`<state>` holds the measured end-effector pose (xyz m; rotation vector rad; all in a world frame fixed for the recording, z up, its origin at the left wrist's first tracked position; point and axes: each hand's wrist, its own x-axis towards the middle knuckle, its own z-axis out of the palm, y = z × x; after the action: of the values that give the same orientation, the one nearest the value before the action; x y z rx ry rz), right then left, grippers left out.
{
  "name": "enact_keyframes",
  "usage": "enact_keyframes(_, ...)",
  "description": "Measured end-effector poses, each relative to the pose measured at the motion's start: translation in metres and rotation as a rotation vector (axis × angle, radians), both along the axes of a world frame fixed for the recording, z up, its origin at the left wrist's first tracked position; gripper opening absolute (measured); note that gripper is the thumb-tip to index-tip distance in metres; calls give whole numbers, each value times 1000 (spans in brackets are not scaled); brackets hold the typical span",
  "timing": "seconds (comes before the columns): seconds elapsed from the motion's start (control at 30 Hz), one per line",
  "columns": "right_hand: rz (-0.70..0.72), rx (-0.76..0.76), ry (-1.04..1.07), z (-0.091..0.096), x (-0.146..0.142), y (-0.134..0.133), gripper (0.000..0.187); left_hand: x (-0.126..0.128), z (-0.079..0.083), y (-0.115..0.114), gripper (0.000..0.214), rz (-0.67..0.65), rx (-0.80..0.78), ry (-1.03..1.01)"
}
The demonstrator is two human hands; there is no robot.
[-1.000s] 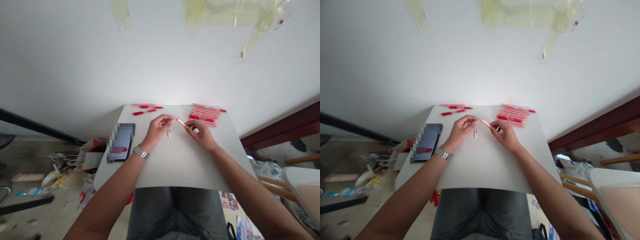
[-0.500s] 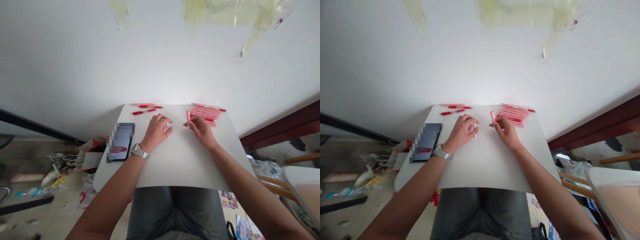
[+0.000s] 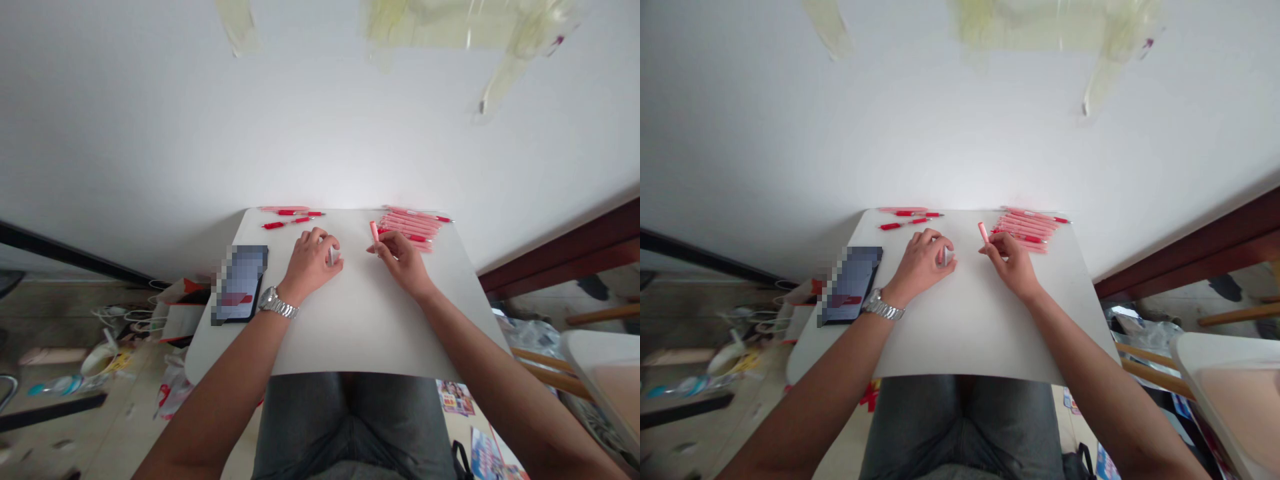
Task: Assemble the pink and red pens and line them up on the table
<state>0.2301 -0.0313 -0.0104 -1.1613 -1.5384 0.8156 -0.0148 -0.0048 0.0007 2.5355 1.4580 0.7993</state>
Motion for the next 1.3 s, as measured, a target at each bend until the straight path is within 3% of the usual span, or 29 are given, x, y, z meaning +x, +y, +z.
enact_keyframes(0.27, -3, 4, -5, 0, -1, 0, 37, 2, 2, -1, 6, 5, -21, 16)
enact_keyframes(0.53, -9, -5, -23, 1, 0, 0, 36, 5, -2, 1, 7, -64, -3, -56)
enact_keyframes(0.87, -3, 15, -42, -2, 0, 0, 35, 7, 2, 2, 6, -152, -76, -405)
enact_keyframes(0.97, 6, 28, -59, -4, 1, 1, 33, 6, -2, 4, 10, -139, -81, -469)
enact_keyframes(1.13, 25, 32, -87, -6, 1, 2, 28, 6, -9, 6, 18, -121, -239, -625)
enact_keyframes(1.3, 37, 25, -143, -4, 2, 1, 28, 7, -7, 7, 23, -104, -270, -726)
